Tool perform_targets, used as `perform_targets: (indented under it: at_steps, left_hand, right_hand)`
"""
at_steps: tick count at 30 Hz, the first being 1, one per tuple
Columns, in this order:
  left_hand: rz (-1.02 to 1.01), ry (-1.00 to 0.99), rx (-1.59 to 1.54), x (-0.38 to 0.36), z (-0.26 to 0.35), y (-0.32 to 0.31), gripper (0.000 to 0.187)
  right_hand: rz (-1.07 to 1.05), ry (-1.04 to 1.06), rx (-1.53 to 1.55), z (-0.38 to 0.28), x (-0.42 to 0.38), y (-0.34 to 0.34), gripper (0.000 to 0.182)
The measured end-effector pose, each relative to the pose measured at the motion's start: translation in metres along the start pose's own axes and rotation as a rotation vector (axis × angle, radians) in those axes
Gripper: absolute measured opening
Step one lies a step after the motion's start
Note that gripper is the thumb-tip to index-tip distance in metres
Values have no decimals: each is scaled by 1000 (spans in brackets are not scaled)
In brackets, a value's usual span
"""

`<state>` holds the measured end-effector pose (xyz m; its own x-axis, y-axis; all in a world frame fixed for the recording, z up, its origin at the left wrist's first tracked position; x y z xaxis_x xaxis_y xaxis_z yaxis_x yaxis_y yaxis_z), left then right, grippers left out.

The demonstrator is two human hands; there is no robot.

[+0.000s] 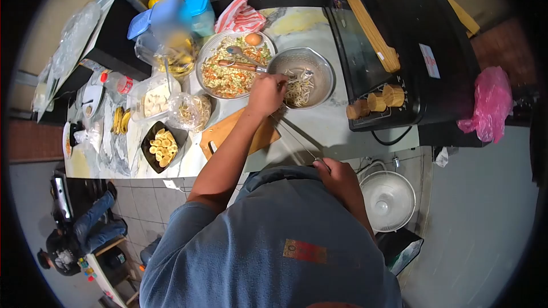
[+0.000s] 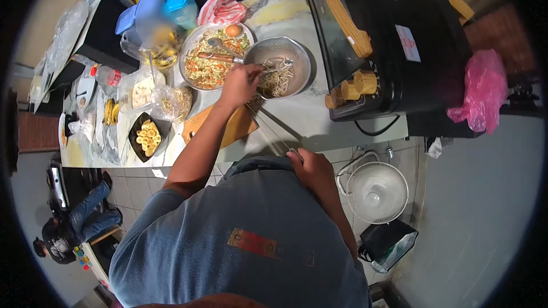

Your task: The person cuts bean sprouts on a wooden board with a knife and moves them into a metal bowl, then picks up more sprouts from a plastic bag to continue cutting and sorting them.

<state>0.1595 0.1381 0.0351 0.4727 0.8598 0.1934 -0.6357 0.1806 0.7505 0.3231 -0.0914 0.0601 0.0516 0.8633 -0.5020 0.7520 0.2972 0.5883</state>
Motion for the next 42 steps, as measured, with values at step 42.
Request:
perform_targets:
  at_steps: [42]
  left_hand:
    - [-326, 855, 831, -96, -135, 128, 30]
  right_hand:
    - [-246, 236, -111, -49, 86, -35, 32]
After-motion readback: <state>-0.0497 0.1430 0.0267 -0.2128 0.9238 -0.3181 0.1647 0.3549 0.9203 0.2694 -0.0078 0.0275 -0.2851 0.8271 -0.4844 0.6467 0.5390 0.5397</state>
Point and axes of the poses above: each hand's wrist, its own x-axis towards the middle knuckle, its own y-axis out of the back of the hand, z = x × y, the point moved 4 cm from there along x, towards the middle knuckle, and after that the axes turned 6 degrees about -z, right-handed, at the moved point
